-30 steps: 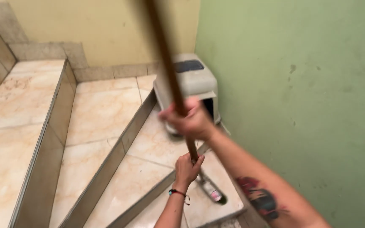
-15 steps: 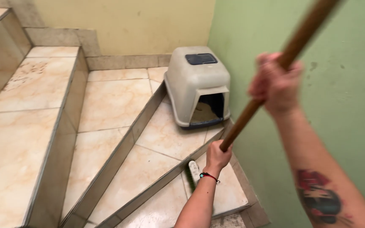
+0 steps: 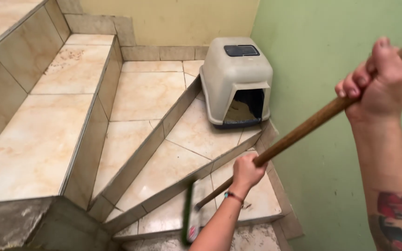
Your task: The person sweeps debris down a flight of indoor tiled stairs using a long-handled broom.
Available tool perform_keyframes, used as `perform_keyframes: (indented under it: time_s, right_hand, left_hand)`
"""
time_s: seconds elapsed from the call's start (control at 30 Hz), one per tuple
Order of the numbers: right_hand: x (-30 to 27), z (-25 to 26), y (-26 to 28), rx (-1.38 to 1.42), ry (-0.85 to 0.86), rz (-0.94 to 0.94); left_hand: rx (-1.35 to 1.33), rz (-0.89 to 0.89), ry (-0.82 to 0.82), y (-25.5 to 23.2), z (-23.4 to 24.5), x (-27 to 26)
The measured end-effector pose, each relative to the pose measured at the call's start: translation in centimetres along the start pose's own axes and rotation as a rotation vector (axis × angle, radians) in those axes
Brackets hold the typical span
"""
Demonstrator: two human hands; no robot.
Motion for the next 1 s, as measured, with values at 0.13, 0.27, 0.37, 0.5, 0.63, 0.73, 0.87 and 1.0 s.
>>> perform_keyframes:
  time_s: [0.13, 0.27, 0.37, 0.5, 0.63, 0.73, 0.87, 1.0]
  right_hand:
    - [-1.9, -3.3, 1.9, -0.071, 0.01, 0.05]
    - [-4.6, -1.6, -3.7, -0.017, -0.026, -0.06]
    - [-9.2, -0.7, -9.9, 0.151, 0.006, -0.197]
    - [-14.4, 1.7, -15.2, 0.229, -0.027, -0.355]
    - [-11.9, 5.9, -10.9, 0.128, -0.04, -0.271]
    - [-7.8, 9.7, -7.8, 0.255, 0.019, -0.233]
    - [-7.3, 7.2, -5.3, 0.175, 0.016, -0.175]
    - [-11.9, 2.0, -7.7, 0.143, 0.01, -0.174]
  left_hand:
    - [-0.051, 0.115, 0.019, -0.1, -1.9, -0.4]
    - [0.082, 0.226, -0.009, 7.0, 0.2, -5.0]
    - [0.219, 0.283, -0.018, 10.2, 3.8, -9.5]
    - [0.36, 0.331, -0.059, 10.9, 6.7, -14.2]
    - [0.361, 0.246, -0.069, 7.5, 3.5, -13.6]
    - [0.292, 0.142, -0.074, 2.8, -0.2, -11.1]
    - [0.231, 0.095, -0.12, 3.1, -1.4, -10.1]
    - [0.229, 0.195, -0.155, 8.8, 2.2, -13.1]
Point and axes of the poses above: each hand's wrist, its own x-axis towards the middle knuckle, its own z-axis out of the back of the hand, y = z × x, the point moved 8 cm from there along x, towards the middle knuckle, and after that the axes turned 15 degrees about -x, right-handed, at the moved point
